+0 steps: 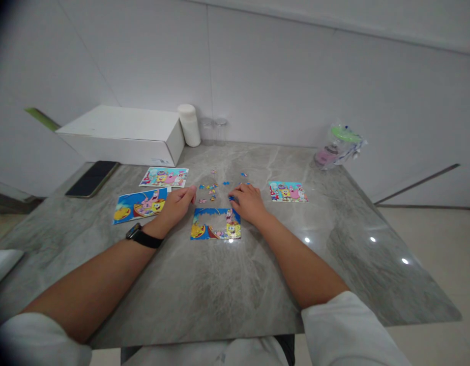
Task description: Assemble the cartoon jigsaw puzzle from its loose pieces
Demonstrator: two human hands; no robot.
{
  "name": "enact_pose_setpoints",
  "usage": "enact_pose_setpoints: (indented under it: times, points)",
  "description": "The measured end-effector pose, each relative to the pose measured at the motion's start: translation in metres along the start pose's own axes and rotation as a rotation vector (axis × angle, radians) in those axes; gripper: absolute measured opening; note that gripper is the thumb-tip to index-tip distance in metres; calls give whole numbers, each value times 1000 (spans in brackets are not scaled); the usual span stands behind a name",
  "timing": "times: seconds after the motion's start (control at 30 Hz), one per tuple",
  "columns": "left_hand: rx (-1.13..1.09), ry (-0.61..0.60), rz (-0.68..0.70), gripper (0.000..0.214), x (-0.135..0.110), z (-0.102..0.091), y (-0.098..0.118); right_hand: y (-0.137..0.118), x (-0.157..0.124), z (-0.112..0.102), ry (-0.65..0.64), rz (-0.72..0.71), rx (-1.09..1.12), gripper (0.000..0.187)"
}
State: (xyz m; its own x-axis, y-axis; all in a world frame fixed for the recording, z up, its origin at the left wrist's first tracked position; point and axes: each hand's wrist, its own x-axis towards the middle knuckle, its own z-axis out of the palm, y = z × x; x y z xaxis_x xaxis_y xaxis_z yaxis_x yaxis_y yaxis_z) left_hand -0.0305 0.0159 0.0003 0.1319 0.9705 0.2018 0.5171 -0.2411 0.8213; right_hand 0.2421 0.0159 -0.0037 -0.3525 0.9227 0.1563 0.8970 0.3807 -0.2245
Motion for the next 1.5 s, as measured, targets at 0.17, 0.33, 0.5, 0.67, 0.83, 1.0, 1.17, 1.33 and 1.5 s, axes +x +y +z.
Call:
enact_pose_setpoints:
  times: [0.17, 0.33, 0.5, 0.67, 0.83, 1.0, 1.17, 1.33, 1.5]
  points:
    - [6, -28, 23, 54, 0, 1, -1, -1, -1, -4, -31, 16, 0, 24]
    - [-3, -34, 29, 55, 0, 1, -1, 4, -1, -8, -63, 45, -7, 26]
    - [-8, -44, 45, 55, 0, 1, -3, 6, 0, -12, -117, 73, -8, 18]
    - [-17, -50, 51, 55, 1, 2, -3, 7, 1, -16, -133, 61, -5, 14]
    - [-27, -56, 49, 55, 0, 1, -3, 14, 2, -16, -97, 81, -13, 30]
    - [-25, -62, 60, 56, 0, 2, -6, 19, 3, -18, -100, 80, -31, 30]
    - [-16, -68, 61, 55, 0, 2, -5, 13, 1, -23, -141, 62, -34, 24]
    - [-2, -78, 65, 55, 0, 0, -3, 8, -1, -22, -138, 54, -18, 20]
    - [14, -78, 53, 56, 0, 1, -3, 11, -1, -20, -146, 36, 4, 24]
